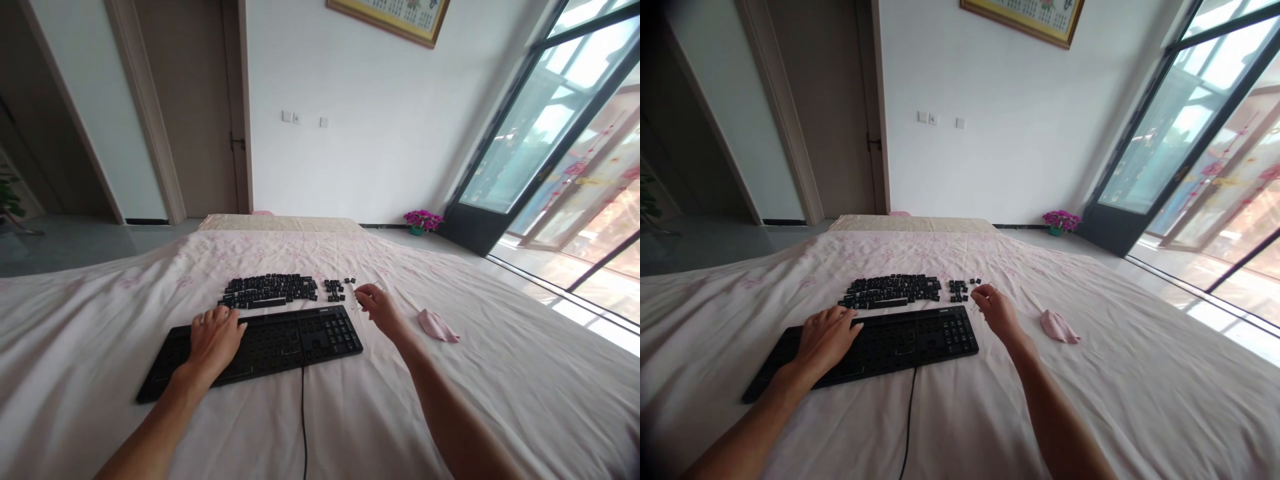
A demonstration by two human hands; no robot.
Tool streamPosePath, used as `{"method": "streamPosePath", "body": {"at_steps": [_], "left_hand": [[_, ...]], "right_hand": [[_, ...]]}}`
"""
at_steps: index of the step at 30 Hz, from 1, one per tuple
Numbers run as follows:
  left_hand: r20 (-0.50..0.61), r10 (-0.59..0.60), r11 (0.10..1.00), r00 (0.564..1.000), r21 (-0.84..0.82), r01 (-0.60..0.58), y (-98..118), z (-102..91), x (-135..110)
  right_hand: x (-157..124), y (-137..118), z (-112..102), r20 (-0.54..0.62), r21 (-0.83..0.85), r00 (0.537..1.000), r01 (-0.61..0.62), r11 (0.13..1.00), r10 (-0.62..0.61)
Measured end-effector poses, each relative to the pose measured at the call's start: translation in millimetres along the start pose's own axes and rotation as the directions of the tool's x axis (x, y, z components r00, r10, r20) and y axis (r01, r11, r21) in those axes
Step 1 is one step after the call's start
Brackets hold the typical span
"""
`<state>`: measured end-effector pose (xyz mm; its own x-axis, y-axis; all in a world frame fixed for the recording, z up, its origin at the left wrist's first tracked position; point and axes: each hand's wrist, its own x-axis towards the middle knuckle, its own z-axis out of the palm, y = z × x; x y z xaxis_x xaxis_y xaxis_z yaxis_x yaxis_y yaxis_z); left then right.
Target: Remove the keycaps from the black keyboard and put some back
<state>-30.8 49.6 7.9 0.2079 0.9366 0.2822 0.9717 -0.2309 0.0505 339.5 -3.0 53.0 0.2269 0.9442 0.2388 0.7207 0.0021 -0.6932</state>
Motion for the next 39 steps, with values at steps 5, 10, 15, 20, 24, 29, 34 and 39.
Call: {"method": "streamPosePath", "body": {"at_steps": [5,10,15,20,24,29,34,39], "left_hand": [[0.004,0.21,0.873,0.978,-0.451,-0.185,58,1.0,22],[-0.065,0.355,0.694,0.933,-0.65,-0.309,115,16.4,36],[-0.048,0.424,0.673,0.905,-0.651,-0.35,147,26.4,46],[-0.059,0.44,0.695,0.896,-0.61,-0.381,161,36.3,53],[-0.05,0.444,0.702,0.895,-0.6,-0.383,168,42.6,58],[-0.031,0.41,0.734,0.912,-0.583,-0.349,179,45.9,62],[-0.039,0.391,0.747,0.919,-0.57,-0.342,184,45.7,60],[-0.047,0.418,0.735,0.907,-0.57,-0.368,184,43.7,57]], "right_hand": [[10,4,19,0.116,0.185,0.993,-0.005,0.983,-0.016],[6,4,26,0.153,0.119,0.983,0.08,0.99,-0.098],[8,0,25,0.2,0.072,0.97,0.129,0.989,-0.141],[13,-6,29,0.26,0.073,0.925,0.267,0.961,-0.277],[13,-4,31,0.267,0.07,0.92,0.28,0.957,-0.288],[11,12,41,0.215,0.15,0.946,0.212,0.966,-0.242],[5,18,61,0.016,0.21,0.961,0.268,0.94,-0.277],[-2,22,70,-0.144,0.241,0.935,0.35,0.905,-0.324]]}}
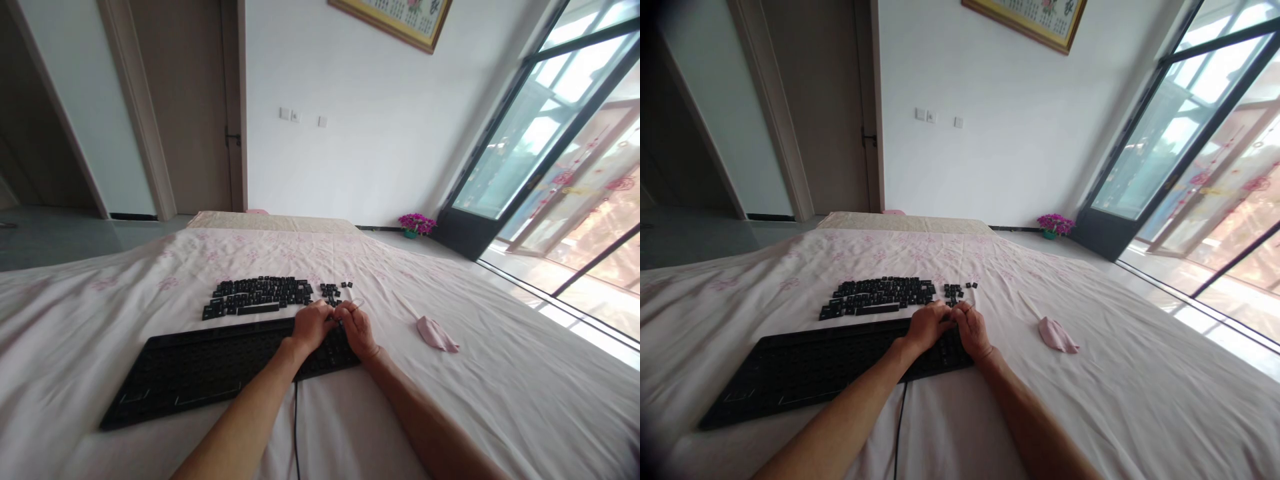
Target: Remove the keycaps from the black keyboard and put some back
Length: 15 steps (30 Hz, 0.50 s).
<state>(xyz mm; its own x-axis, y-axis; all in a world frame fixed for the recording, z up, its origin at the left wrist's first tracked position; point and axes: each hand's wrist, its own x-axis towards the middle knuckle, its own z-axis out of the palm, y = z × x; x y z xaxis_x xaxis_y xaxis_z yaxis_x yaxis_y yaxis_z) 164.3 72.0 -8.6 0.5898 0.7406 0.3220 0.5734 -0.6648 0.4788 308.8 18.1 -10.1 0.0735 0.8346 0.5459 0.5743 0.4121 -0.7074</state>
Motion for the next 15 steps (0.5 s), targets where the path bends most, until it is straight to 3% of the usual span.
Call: {"method": "streamPosePath", "body": {"at_steps": [8,12,15], "left_hand": [[0.002,0.07,0.991,0.998,-0.111,-0.07,4,-0.3,-1],[-0.024,-0.001,0.956,1.0,-0.294,-0.006,-3,1.0,0],[-0.077,-0.103,0.861,0.992,-0.505,0.05,-9,2.0,2]], "right_hand": [[-6,-4,-1,-0.129,-0.005,0.984,0.121,0.993,-0.121],[-3,-18,-8,-0.084,-0.115,0.966,0.236,0.965,-0.246],[7,-27,-18,-0.069,-0.304,0.963,0.228,0.925,-0.26]]}}
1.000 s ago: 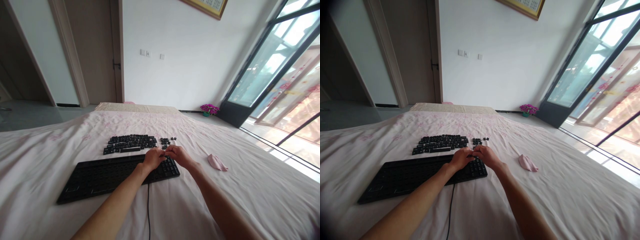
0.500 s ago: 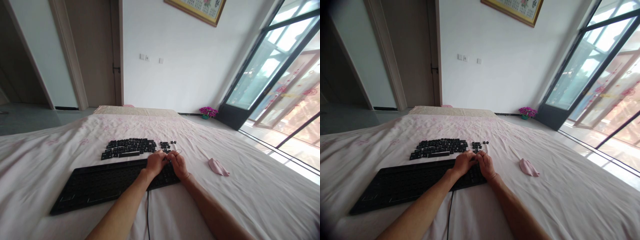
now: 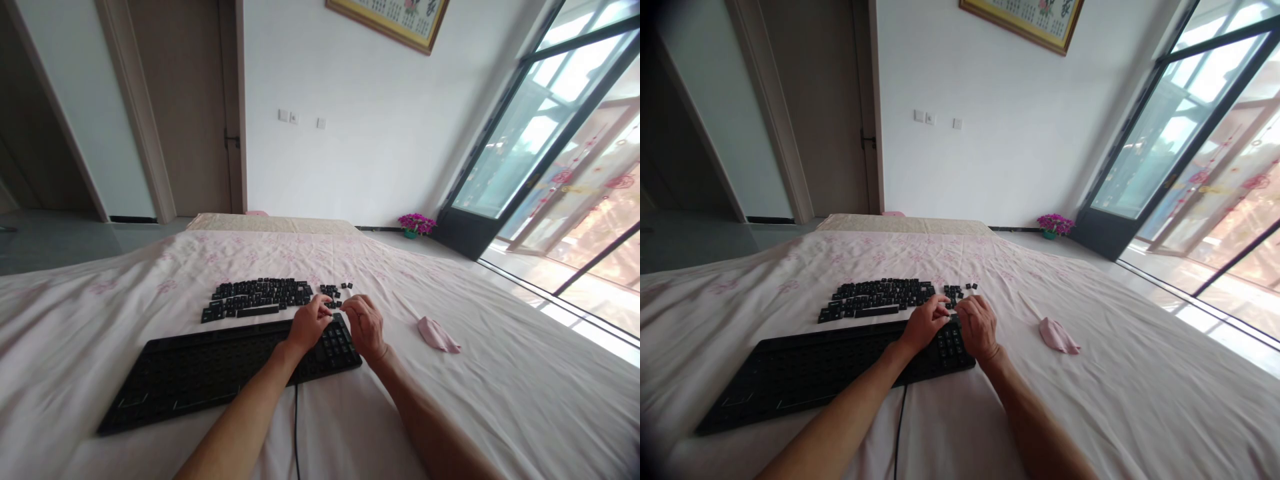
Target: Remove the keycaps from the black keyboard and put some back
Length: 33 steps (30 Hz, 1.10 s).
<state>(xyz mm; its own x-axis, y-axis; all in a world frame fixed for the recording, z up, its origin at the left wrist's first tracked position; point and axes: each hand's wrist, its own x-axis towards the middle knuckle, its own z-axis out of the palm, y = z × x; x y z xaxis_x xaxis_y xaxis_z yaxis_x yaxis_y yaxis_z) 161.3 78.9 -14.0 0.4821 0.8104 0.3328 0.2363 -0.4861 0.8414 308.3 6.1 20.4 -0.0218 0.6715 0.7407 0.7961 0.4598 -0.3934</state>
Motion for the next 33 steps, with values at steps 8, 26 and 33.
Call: {"method": "streamPosePath", "body": {"at_steps": [8,26,33], "left_hand": [[-0.071,-0.033,0.965,0.997,-0.262,0.013,-9,1.4,4],[-0.157,-0.08,0.968,0.984,-0.247,0.039,-10,4.8,4],[-0.11,-0.065,0.982,0.992,-0.186,0.044,-8,2.8,4]], "right_hand": [[12,11,6,0.342,-0.179,0.913,-0.169,0.969,0.222],[30,108,3,0.171,-0.241,0.764,-0.58,0.778,0.623],[46,169,-3,0.1,-0.34,0.715,-0.629,0.699,0.692]]}}
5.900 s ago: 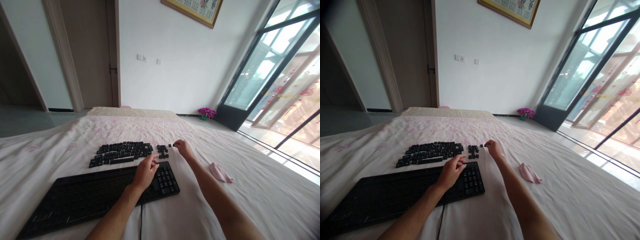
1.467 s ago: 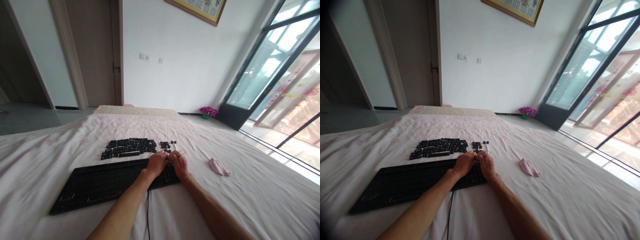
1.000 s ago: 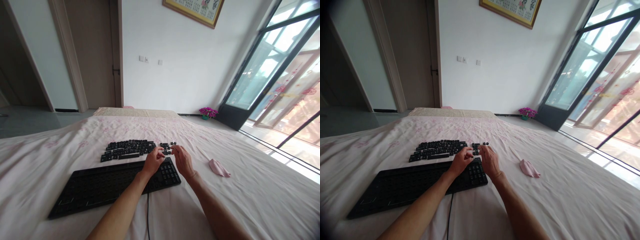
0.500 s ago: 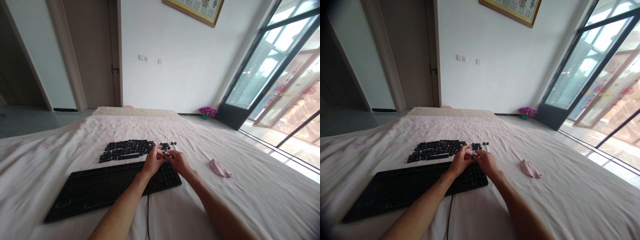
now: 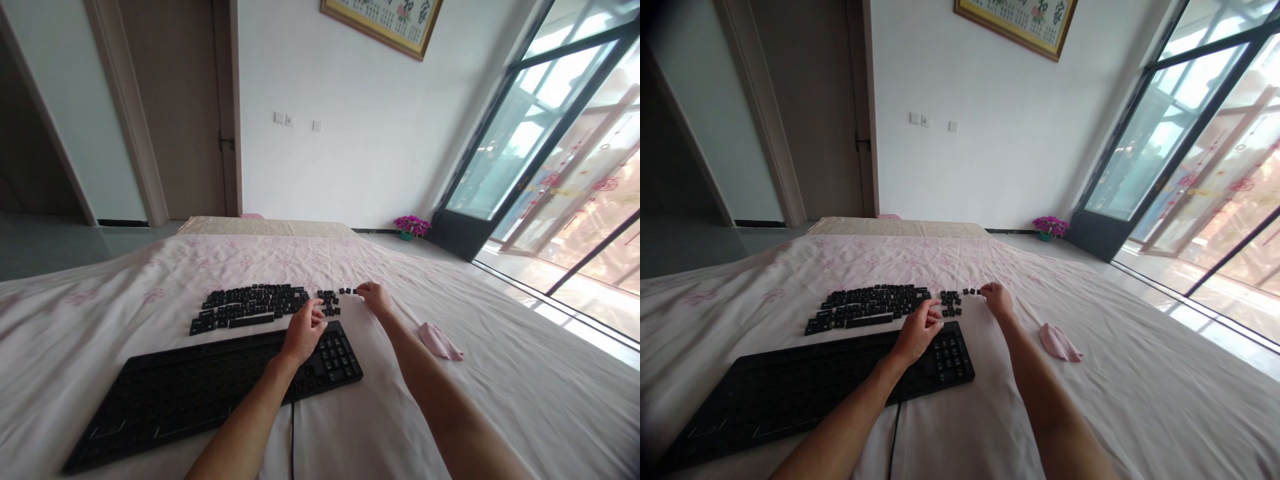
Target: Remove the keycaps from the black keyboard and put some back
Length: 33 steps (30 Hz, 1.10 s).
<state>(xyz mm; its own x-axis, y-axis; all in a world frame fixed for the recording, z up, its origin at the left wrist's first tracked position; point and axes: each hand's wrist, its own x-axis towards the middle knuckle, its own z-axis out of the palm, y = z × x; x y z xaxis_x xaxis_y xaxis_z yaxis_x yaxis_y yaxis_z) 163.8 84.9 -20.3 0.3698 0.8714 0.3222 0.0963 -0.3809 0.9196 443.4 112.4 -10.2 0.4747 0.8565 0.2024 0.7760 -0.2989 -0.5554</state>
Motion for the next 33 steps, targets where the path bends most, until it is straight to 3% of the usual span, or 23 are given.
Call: {"method": "streamPosePath", "body": {"at_steps": [7,16,19,23,28,33], "left_hand": [[0.034,0.019,0.999,0.999,0.037,-0.021,2,-0.6,0],[0.06,0.067,0.993,0.996,0.09,-0.072,1,-1.5,-1],[0.07,0.086,0.99,0.994,0.106,-0.094,2,-2.3,-2],[0.091,0.107,0.982,0.99,0.146,-0.119,3,-3.1,-3],[0.14,0.124,0.96,0.982,0.235,-0.155,4,-2.7,-5],[0.199,0.114,0.943,0.973,0.286,-0.169,5,-1.2,-6]], "right_hand": [[7,-4,6,0.012,-0.025,1.0,0.008,1.0,-0.007],[-16,-28,-13,-0.016,0.036,0.998,0.058,0.998,-0.058],[-30,-44,-24,0.036,0.12,0.986,0.159,0.98,-0.164],[-61,-62,-39,0.129,0.209,0.911,0.361,0.909,-0.391],[-99,-68,-40,0.248,0.4,0.913,0.208,0.893,-0.324],[-113,-70,-38,0.313,0.488,0.897,0.128,0.863,-0.31]]}}
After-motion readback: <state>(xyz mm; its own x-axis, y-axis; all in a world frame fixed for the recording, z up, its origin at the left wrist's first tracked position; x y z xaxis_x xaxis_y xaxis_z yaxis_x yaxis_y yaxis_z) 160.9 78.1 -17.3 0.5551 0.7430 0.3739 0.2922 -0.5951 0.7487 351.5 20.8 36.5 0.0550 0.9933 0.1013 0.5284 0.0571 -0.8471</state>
